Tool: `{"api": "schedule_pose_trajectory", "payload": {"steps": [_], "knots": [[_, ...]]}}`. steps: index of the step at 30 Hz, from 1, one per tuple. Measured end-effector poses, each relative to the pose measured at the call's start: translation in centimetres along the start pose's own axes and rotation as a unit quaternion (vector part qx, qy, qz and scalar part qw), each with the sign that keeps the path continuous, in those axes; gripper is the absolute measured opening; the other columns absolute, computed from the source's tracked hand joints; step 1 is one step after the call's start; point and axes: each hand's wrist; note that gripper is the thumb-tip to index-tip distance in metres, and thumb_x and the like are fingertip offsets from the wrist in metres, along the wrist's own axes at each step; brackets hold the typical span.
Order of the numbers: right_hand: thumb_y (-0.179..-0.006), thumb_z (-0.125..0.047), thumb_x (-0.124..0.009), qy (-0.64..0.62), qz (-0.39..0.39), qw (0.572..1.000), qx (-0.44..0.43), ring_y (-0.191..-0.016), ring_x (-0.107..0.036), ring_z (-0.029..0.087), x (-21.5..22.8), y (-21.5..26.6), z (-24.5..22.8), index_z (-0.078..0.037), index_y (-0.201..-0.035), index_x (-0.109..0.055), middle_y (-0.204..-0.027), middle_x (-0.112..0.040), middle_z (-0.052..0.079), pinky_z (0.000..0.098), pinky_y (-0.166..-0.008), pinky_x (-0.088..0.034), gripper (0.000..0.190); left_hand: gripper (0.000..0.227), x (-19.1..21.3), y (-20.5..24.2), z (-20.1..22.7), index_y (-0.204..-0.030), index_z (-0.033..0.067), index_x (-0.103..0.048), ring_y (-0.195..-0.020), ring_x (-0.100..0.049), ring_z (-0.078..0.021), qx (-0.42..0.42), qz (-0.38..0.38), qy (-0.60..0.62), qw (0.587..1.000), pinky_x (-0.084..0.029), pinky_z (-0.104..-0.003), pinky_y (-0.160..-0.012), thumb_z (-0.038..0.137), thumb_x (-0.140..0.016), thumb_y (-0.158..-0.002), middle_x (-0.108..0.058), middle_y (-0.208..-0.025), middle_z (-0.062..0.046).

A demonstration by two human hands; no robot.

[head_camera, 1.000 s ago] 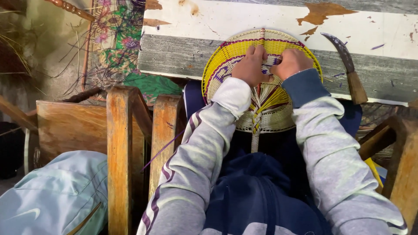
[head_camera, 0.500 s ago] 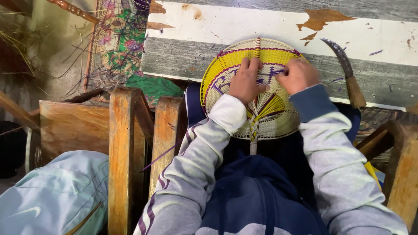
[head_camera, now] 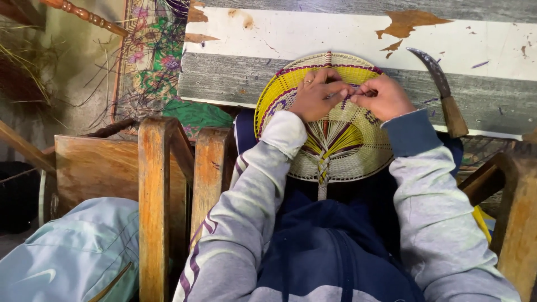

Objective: A person is weaving purple fibers into a yellow and white hand fan to create decorative lettering.

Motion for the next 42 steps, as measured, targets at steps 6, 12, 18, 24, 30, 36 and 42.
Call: {"api": "schedule_pose_trajectory", "payload": {"steps": [6, 12, 18, 24, 30, 36, 42], "knots": [[-0.099, -0.017, -0.078, -0.036, 0.010, 0.999, 0.025, -0.102, -0.065, 0.042, 1.8, 1.5, -2.9, 0.001, -0.110, -0.074, -0.100, -0.066, 0.020, 0.0579, -0.083, -0.053, 0.021, 0.025, -1.2, -0.4, -0.5, -0.114, 0.0390, -0.065, -0.134, -0.041, -0.0257, 0.009, 0.016, -0.011, 1.000, -0.031, -0.039, -0.111, 0.058, -0.053, -0.102, -0.045, -0.138, 0.014], [-0.101, -0.026, -0.077, -0.027, 0.013, 1.000, -0.004, -0.102, -0.066, 0.041, 1.2, 1.1, -1.1, -0.004, -0.109, -0.074, -0.108, -0.067, 0.018, 0.0589, -0.085, -0.053, 0.024, 0.026, -0.5, -0.3, 0.5, -0.116, 0.0360, -0.060, -0.139, -0.038, -0.0309, 0.013, -0.023, -0.035, 0.999, -0.030, -0.041, -0.113, 0.056, -0.051, -0.104, -0.039, -0.146, 0.012], [-0.101, -0.051, -0.068, 0.174, 0.036, 0.982, -0.069, -0.102, -0.065, 0.044, 3.5, 3.2, -2.5, -0.015, -0.111, -0.060, -0.123, -0.056, 0.014, 0.0628, -0.088, -0.052, 0.038, 0.027, -0.7, -0.7, 0.6, -0.115, 0.0359, -0.058, -0.143, -0.034, -0.0305, 0.035, -0.044, -0.040, 0.998, -0.028, -0.041, -0.115, 0.059, -0.047, -0.105, -0.035, -0.147, 0.013], [-0.118, -0.050, -0.034, 0.170, -0.033, 0.980, -0.102, -0.095, -0.064, 0.054, 4.0, 4.3, -3.8, -0.002, -0.124, -0.045, -0.138, -0.042, 0.025, 0.0671, -0.080, -0.049, 0.050, 0.023, -2.0, -2.0, 2.1, -0.112, 0.0417, -0.066, -0.140, -0.033, -0.0244, 0.151, -0.022, -0.017, 0.988, -0.022, -0.045, -0.120, 0.058, -0.058, -0.098, -0.040, -0.143, 0.014], [-0.118, -0.045, -0.026, 0.214, -0.034, 0.974, -0.060, -0.085, -0.063, 0.050, 2.7, 3.5, -0.3, -0.010, -0.118, -0.047, -0.129, -0.040, 0.020, 0.0623, -0.081, -0.045, 0.041, 0.025, -2.4, -2.7, 2.6, -0.111, 0.0431, -0.071, -0.137, -0.037, -0.0260, 0.196, 0.015, 0.062, 0.979, -0.021, -0.046, -0.120, 0.059, -0.060, -0.094, -0.045, -0.141, 0.011], [-0.110, -0.045, -0.054, 0.182, -0.043, 0.981, -0.053, -0.108, -0.062, 0.046, 2.7, 2.7, 0.2, -0.016, -0.120, -0.064, -0.123, -0.058, 0.013, 0.0630, -0.094, -0.037, 0.032, 0.032, -3.0, -2.6, 1.7, -0.113, 0.0383, -0.071, -0.136, -0.037, -0.0244, 0.180, 0.036, 0.092, 0.979, -0.018, -0.045, -0.120, 0.061, -0.058, -0.096, -0.046, -0.139, 0.010], [-0.113, -0.039, -0.054, 0.177, -0.053, 0.981, -0.050, -0.097, -0.067, 0.044, 3.4, 3.1, -3.2, -0.012, -0.108, -0.071, -0.103, -0.067, 0.012, 0.0671, -0.095, -0.041, 0.032, 0.032, -4.8, -3.9, -1.0, -0.112, 0.0382, -0.072, -0.135, -0.038, -0.0229, 0.166, 0.040, 0.084, 0.982, -0.020, -0.044, -0.119, 0.061, -0.057, -0.097, -0.046, -0.139, 0.013]]}}
Point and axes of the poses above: each hand's wrist, its own y-axis away from the middle knuckle, its own x-axis out of the back of the hand, z = x × y
